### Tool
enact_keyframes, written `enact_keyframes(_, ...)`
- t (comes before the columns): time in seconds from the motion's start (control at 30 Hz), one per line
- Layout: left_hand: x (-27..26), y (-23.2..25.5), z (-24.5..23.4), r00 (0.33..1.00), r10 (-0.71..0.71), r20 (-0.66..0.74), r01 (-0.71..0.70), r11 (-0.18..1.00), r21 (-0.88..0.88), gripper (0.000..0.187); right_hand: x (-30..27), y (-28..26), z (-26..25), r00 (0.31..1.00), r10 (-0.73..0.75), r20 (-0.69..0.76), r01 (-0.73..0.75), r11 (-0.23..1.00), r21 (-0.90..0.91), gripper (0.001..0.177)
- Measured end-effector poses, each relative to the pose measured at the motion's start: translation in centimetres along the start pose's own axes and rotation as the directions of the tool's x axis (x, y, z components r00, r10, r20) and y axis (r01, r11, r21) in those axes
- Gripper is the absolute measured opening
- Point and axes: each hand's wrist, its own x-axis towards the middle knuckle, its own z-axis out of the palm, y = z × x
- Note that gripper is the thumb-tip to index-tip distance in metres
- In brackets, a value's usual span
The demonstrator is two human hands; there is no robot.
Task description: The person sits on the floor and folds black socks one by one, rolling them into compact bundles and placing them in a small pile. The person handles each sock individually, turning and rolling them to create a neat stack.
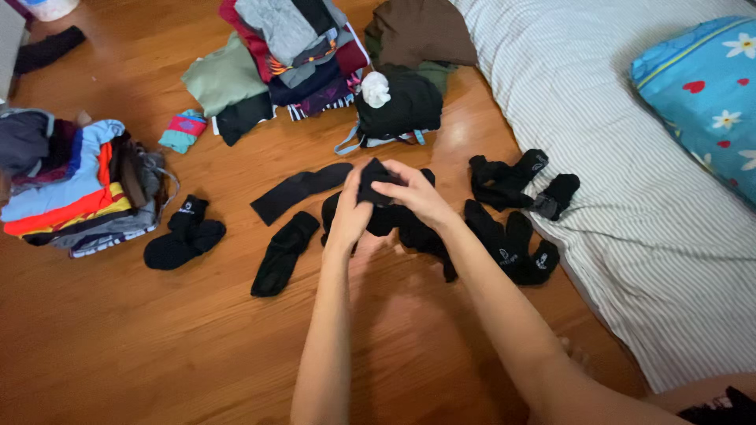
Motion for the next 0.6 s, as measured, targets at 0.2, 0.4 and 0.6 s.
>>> enact_keyframes(0.2, -1.5, 1.3, -1.3, 0.997, -0.071, -0.017, 0.071, 0.997, 0.040, 0.053, 1.0, 2.9, -0.9, 0.985, 0.097, -0.145, -0.123, 0.975, -0.182, 0.030)
enact_keyframes(0.4, -3.5, -0.3, -1.9, 0.942, -0.316, -0.113, 0.329, 0.935, 0.129, 0.029, 1.1, 4.7, 0.2, 0.963, 0.268, 0.022, -0.268, 0.953, 0.143, 0.032)
enact_keyframes(0.6, -5.2, -5.0, -2.1, 0.917, -0.387, -0.095, 0.368, 0.914, -0.169, 0.016, 1.2, 7.9, -0.6, 0.995, 0.097, 0.012, -0.095, 0.988, -0.123, 0.033)
